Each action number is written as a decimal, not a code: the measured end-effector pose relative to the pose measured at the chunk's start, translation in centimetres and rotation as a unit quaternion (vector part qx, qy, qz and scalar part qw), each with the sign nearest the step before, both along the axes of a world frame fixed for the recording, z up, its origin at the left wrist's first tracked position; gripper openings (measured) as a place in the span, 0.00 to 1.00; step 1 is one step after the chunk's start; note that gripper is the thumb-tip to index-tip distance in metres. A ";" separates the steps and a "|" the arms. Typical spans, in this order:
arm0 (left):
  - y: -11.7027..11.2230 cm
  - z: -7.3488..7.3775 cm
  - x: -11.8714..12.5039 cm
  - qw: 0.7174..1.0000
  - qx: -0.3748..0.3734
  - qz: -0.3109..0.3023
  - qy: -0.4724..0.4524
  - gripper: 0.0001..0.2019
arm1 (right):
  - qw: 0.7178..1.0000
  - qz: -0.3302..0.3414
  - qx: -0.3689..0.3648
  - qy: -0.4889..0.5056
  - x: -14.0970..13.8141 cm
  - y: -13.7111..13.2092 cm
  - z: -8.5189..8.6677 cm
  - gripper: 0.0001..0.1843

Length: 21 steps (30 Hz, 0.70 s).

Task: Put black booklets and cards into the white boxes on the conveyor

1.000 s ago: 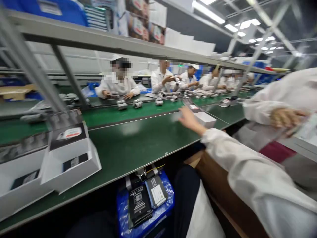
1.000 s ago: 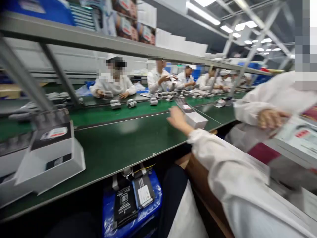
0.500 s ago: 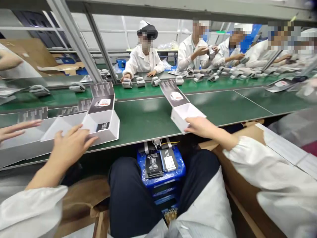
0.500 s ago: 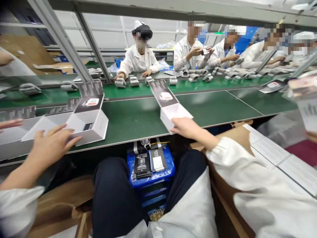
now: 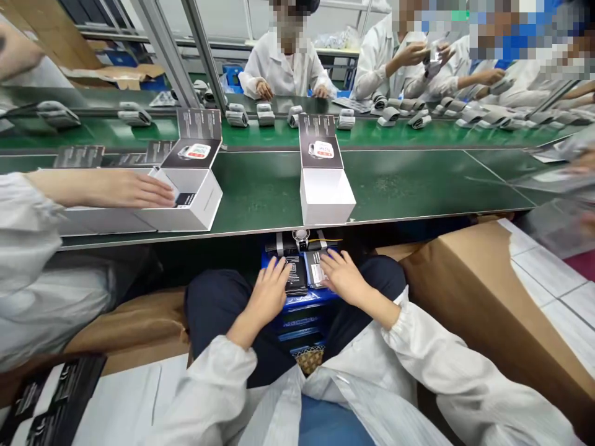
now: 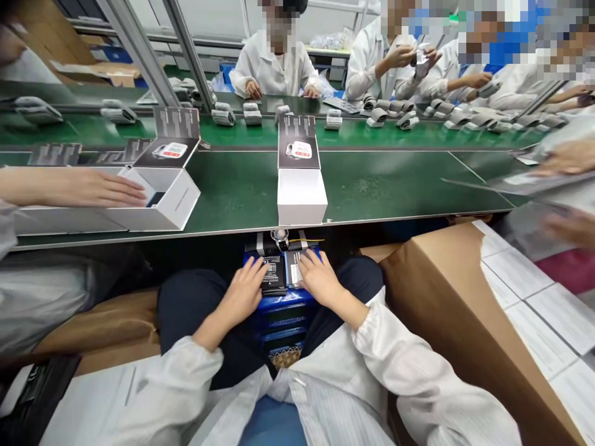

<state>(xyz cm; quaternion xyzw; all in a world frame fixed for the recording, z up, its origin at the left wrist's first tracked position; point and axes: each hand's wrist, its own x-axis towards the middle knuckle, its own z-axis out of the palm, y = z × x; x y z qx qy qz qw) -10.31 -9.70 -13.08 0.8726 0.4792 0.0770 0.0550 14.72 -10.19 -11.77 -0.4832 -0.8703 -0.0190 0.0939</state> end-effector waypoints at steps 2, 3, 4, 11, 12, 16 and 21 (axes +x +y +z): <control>-0.4 -2.6 1.7 0.996 -0.070 0.027 0.045 0.33 | 0.998 0.023 -0.043 -0.044 0.5 -0.4 -2.6 0.16; -0.5 -3.4 2.0 0.994 -0.088 0.031 0.055 0.33 | 0.997 0.034 -0.047 -0.050 0.6 -0.5 -3.3 0.16; -0.5 -3.8 2.0 0.993 -0.096 0.028 0.059 0.32 | 0.997 0.042 -0.046 -0.048 0.5 -0.5 -3.7 0.15; -0.9 -4.2 -0.2 0.999 -0.037 -0.018 -0.018 0.28 | 0.993 0.026 -0.107 -0.044 0.1 0.1 -2.0 0.11; -1.2 -3.9 -0.4 0.999 -0.023 -0.024 -0.036 0.26 | 0.992 0.026 -0.119 -0.030 0.3 0.2 -1.7 0.11; -2.4 -0.6 0.0 0.989 0.069 -0.054 -0.118 0.23 | 0.985 0.019 -0.149 0.085 0.7 -1.0 0.9 0.12; -2.9 6.8 2.9 0.932 0.215 -0.110 -0.271 0.20 | 0.974 0.077 -0.063 0.202 -0.5 -3.8 7.6 0.16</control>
